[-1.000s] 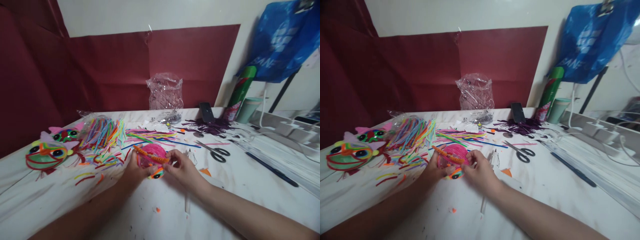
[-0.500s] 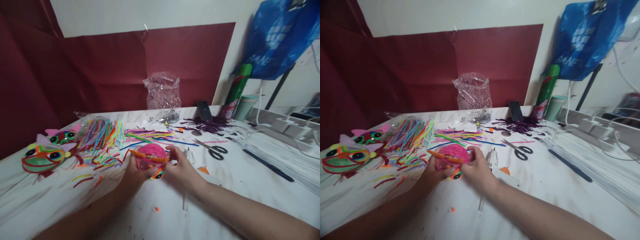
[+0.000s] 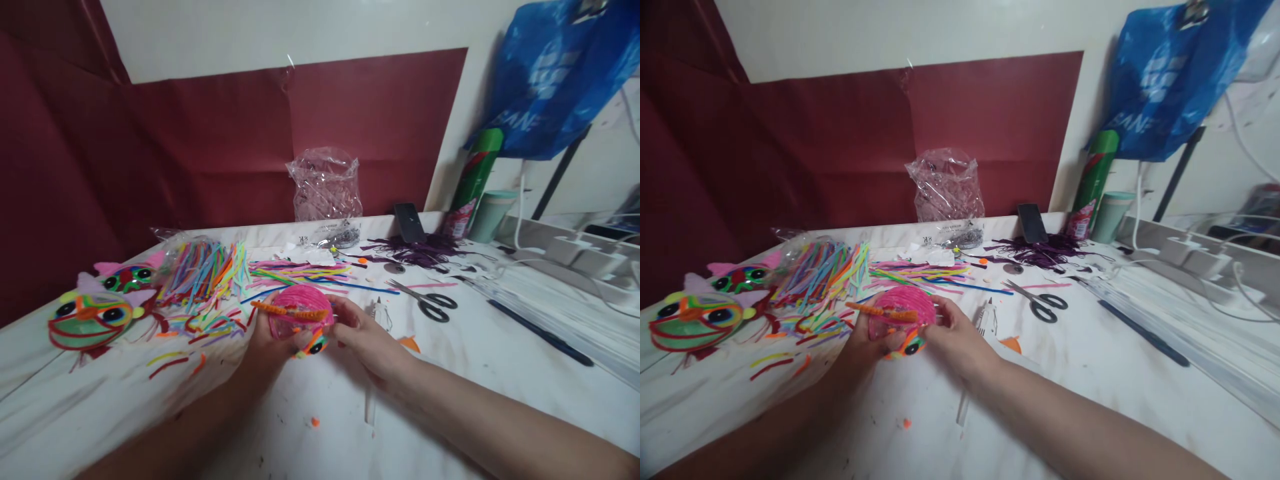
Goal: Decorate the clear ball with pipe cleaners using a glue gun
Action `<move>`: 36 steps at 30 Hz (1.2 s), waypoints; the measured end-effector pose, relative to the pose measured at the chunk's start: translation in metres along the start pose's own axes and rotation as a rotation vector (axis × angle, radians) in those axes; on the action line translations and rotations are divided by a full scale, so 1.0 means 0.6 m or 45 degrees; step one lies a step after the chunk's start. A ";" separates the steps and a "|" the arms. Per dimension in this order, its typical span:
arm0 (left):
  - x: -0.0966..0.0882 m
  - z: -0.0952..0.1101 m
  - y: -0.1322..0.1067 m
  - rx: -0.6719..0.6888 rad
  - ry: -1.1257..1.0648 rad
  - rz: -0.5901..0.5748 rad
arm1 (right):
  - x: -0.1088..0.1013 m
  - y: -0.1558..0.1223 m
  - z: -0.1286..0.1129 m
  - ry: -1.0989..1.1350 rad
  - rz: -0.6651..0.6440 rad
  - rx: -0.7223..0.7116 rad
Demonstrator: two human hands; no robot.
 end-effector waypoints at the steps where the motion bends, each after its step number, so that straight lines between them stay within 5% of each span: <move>1: 0.000 0.001 0.000 0.005 -0.012 0.004 | 0.001 -0.001 -0.001 0.003 -0.002 0.005; 9: -0.011 -0.010 -0.001 0.017 0.025 0.097 | 0.007 -0.002 -0.001 0.055 -0.003 -0.062; 18: -0.001 0.000 -0.009 0.012 0.146 0.040 | 0.003 -0.001 0.001 0.026 0.022 -0.182; 27: 0.003 -0.006 -0.003 -0.097 -0.012 -0.021 | -0.015 0.007 0.019 0.066 0.088 0.050; 32: 0.011 0.006 0.002 -0.039 -0.142 -0.114 | -0.049 0.019 0.008 0.009 0.250 -0.122; 36: -0.004 -0.004 0.004 -0.122 -0.101 -0.010 | -0.051 0.022 0.002 -0.023 0.205 -0.197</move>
Point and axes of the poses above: each hand's wrist, its own y-axis towards the middle knuckle, its own x-axis out of the palm, z = x × y, the point moved 9 cm from there along y, towards the middle knuckle, and after that the axes turned 4 degrees about z, right-handed, at the moved point
